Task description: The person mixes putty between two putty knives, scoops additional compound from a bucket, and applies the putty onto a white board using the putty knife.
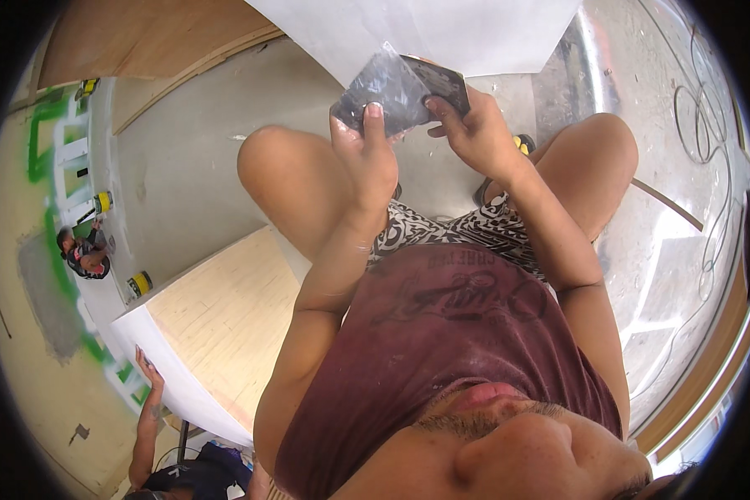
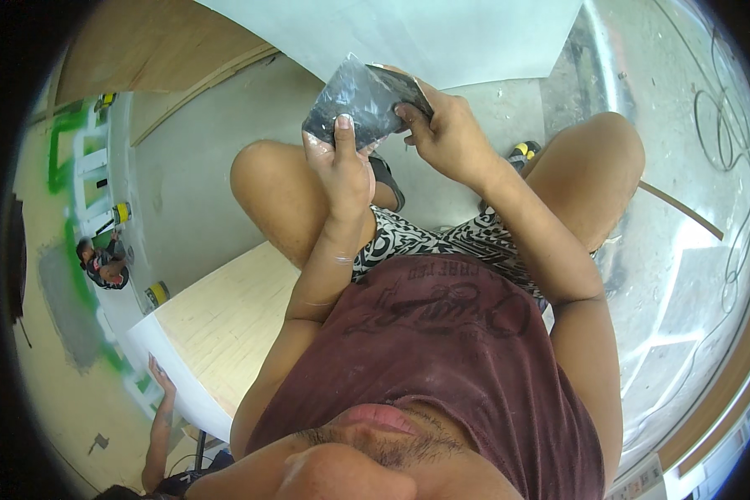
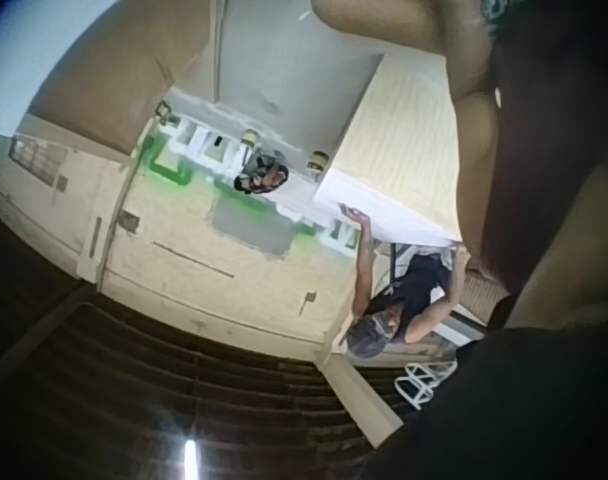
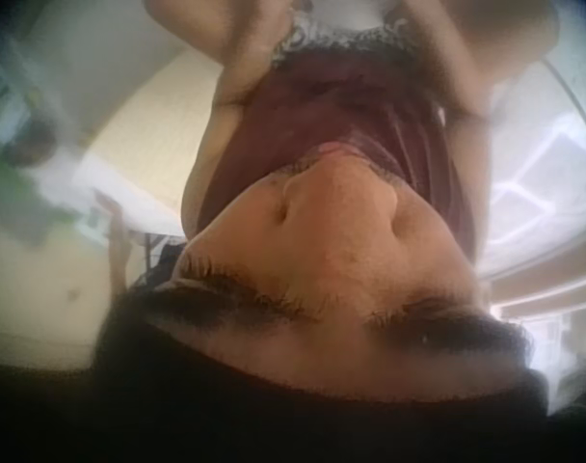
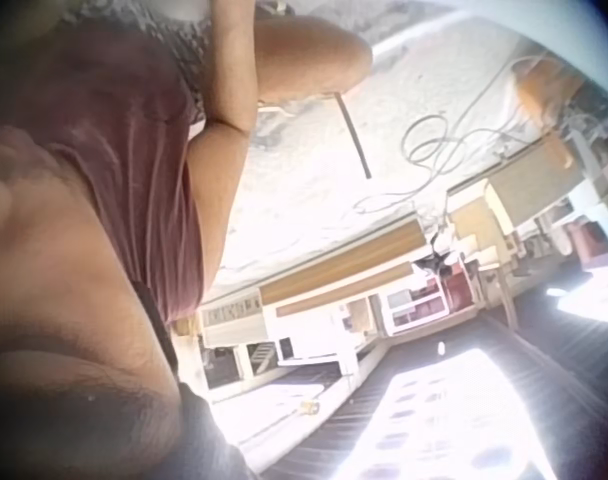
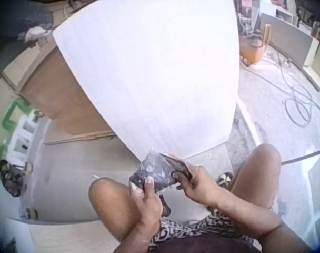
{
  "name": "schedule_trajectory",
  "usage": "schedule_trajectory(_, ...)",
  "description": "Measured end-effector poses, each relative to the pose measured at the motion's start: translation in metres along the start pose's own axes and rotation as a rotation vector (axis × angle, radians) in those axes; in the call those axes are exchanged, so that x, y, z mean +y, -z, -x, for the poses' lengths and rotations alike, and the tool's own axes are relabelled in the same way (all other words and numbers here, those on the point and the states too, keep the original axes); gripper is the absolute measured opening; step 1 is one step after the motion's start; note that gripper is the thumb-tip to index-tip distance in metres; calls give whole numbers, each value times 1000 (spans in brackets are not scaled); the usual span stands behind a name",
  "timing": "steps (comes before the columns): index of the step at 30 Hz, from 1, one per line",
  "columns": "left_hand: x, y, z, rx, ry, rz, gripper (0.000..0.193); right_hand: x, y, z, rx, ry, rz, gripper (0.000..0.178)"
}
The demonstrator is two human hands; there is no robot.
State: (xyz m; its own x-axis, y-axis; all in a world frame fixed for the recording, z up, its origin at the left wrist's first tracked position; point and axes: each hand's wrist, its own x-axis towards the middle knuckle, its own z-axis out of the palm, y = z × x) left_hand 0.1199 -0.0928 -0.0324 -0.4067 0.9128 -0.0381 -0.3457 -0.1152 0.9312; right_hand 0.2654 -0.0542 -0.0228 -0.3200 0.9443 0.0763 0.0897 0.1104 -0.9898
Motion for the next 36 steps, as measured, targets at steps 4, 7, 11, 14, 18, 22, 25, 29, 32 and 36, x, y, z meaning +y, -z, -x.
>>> schedule_trajectory(4,-9,13,-5,-55,-67,-124,36,4,0,1,-66,-104,-96,23)
schedule_trajectory(7,-13,19,-6,-83,-127,-144,31,1,7,0,-129,-173,-117,22)
schedule_trajectory(11,-8,16,-6,-126,-176,-258,25,4,12,2,-195,-272,-80,23)
schedule_trajectory(14,-5,18,-8,-185,-146,-212,24,10,13,3,-199,-260,-76,20)
schedule_trajectory(18,-2,23,-11,-311,-161,-402,24,5,17,6,-377,-336,-29,25)
schedule_trajectory(22,-3,-1,-10,-76,80,54,29,5,7,4,-39,-221,-189,24)
schedule_trajectory(25,-10,2,-10,-114,22,-9,30,19,-2,5,86,-19,-167,26)
schedule_trajectory(29,-15,14,-12,-151,-39,-87,29,13,4,5,-26,-82,41,25)
schedule_trajectory(32,-18,17,-12,-174,-120,-180,29,11,6,4,-93,-165,-24,25)
schedule_trajectory(36,-10,12,-7,-187,-77,-201,24,18,10,4,-151,-210,-50,25)
